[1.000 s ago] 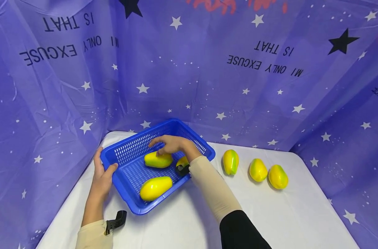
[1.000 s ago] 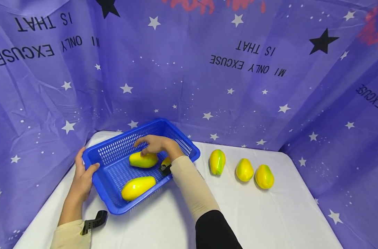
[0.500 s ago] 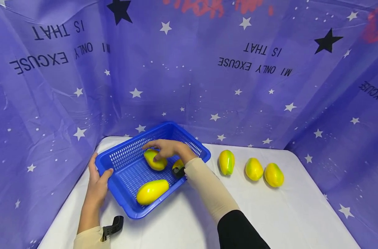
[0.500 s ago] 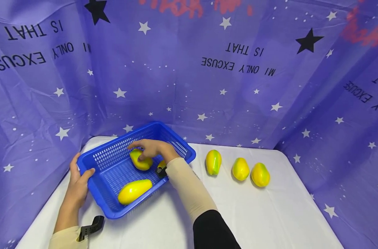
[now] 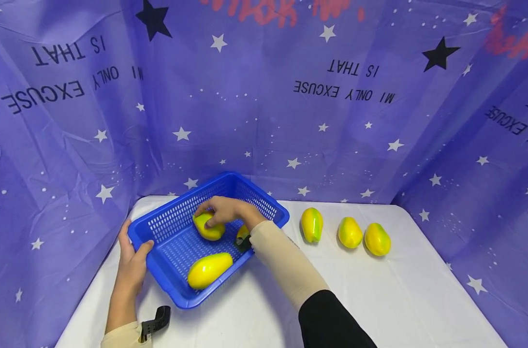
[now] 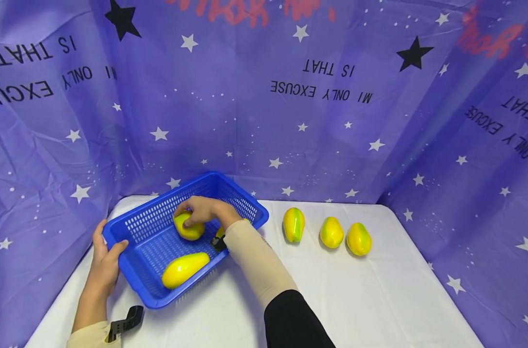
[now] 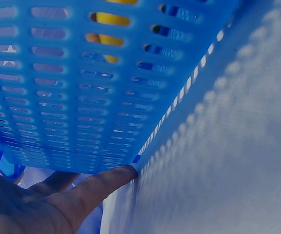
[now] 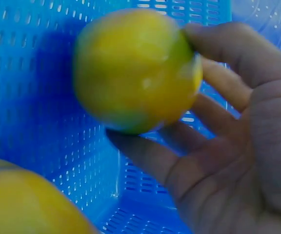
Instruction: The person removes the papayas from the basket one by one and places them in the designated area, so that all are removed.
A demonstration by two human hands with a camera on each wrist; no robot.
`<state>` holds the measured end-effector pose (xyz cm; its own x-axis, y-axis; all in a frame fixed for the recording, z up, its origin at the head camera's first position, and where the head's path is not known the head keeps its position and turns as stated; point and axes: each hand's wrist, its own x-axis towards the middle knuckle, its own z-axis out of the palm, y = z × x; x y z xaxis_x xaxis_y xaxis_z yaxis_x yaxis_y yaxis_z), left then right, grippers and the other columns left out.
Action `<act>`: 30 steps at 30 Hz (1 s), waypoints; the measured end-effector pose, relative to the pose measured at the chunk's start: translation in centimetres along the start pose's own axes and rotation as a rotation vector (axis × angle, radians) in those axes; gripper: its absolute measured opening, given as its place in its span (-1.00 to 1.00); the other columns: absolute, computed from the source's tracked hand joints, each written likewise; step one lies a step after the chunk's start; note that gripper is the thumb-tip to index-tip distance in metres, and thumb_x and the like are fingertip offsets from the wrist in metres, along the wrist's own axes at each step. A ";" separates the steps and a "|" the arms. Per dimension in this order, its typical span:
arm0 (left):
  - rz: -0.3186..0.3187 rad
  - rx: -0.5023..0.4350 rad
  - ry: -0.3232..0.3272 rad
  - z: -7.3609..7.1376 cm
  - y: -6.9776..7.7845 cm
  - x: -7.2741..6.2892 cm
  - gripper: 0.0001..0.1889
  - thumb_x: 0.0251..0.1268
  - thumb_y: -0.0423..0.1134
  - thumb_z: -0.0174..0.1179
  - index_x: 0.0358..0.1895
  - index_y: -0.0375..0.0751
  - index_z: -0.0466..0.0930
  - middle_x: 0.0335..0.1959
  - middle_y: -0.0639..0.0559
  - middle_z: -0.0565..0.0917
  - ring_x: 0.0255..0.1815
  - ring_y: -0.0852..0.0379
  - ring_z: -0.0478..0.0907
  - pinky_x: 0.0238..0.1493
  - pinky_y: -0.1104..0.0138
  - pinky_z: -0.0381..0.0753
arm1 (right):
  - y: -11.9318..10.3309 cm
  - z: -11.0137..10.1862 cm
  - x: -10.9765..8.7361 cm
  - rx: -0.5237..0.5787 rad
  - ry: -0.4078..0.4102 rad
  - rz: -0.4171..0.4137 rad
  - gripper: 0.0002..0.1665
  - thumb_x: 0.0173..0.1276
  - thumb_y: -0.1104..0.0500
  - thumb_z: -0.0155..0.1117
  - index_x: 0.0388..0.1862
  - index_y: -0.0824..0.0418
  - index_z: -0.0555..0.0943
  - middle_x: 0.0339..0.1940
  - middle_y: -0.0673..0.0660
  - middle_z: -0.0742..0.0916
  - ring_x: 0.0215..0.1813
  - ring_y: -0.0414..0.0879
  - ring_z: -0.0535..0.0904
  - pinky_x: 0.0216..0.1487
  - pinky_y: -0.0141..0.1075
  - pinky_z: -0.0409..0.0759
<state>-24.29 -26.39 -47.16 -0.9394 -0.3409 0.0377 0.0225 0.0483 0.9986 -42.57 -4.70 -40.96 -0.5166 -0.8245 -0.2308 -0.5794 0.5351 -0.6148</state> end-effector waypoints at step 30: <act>-0.040 0.004 -0.029 -0.1 0.0 0.1 -0.24 0.52 -0.19 -0.17 0.49 0.48 -0.46 0.54 -0.27 -0.12 0.38 -0.30 0.08 0.31 0.18 0.26 | -2.7 -7.0 -10.6 0.167 0.434 -0.276 -0.44 0.28 0.26 0.31 0.28 0.14 0.53 0.48 -0.08 0.36 0.43 -0.20 0.28 0.24 -0.34 0.41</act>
<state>-24.31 -26.55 -47.14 -0.9490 -0.3154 -0.0034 -0.0165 0.0388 0.9991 -39.98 3.90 -31.59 -0.5926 -0.7597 0.2679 -0.6411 0.2434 -0.7278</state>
